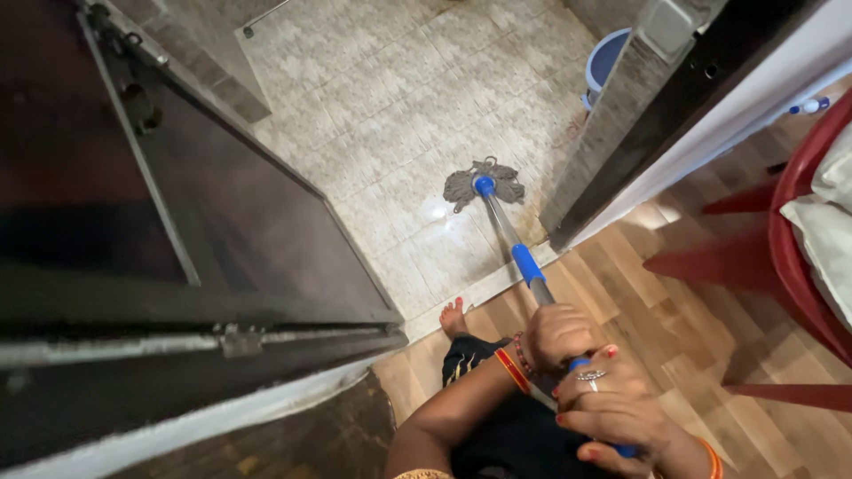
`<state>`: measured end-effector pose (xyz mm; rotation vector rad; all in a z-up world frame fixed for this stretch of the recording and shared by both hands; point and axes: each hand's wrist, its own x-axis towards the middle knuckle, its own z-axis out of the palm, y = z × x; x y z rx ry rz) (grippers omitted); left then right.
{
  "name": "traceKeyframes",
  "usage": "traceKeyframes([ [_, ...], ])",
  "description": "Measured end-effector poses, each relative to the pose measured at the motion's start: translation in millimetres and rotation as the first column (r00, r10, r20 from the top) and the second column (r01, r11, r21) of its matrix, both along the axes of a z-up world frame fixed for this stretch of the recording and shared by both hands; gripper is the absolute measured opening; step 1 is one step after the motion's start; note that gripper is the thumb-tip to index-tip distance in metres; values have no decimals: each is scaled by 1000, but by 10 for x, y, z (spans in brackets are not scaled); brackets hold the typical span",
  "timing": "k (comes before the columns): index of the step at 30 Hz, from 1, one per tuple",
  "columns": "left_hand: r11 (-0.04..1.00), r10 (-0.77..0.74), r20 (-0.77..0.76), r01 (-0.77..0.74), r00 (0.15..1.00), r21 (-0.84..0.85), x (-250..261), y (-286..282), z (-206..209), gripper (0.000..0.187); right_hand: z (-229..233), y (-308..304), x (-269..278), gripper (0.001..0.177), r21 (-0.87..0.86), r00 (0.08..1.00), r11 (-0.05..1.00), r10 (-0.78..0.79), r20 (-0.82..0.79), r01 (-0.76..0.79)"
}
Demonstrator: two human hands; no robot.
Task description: The person mops the tiled floor of a bathroom and an adjacent area with wooden flooring using a mop.
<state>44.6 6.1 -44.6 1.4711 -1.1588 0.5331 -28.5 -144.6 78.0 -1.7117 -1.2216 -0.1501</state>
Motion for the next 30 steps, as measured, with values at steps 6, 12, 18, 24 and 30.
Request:
traceKeyframes([
  [6, 992, 106, -18, -105, 994, 68, 684, 256, -412, 30, -531, 339, 698, 15, 84, 996, 993, -82, 40, 78],
  [12, 938, 280, -7, -272, 960, 217, 1656, 610, -1164, 32, -1308, 733, 1508, 21, -94, 973, 969, -228, 20, 229],
  [18, 862, 309, -139, -215, 941, 459, 2441, 911, -2201, 14, -2380, 925, 2098, 46, -493, 883, 751, -462, 82, 439],
  [24, 706, 530, -197, -299, 825, 642, 2121, 610, -2523, 29, -2844, 711, 1834, 59, -617, 868, 660, -491, 76, 428],
  [30, 707, 563, -176, -359, 808, 610, 1130, 232, -2055, 26, -1956, 368, 1049, 45, -473, 901, 789, -433, 22, 391],
])
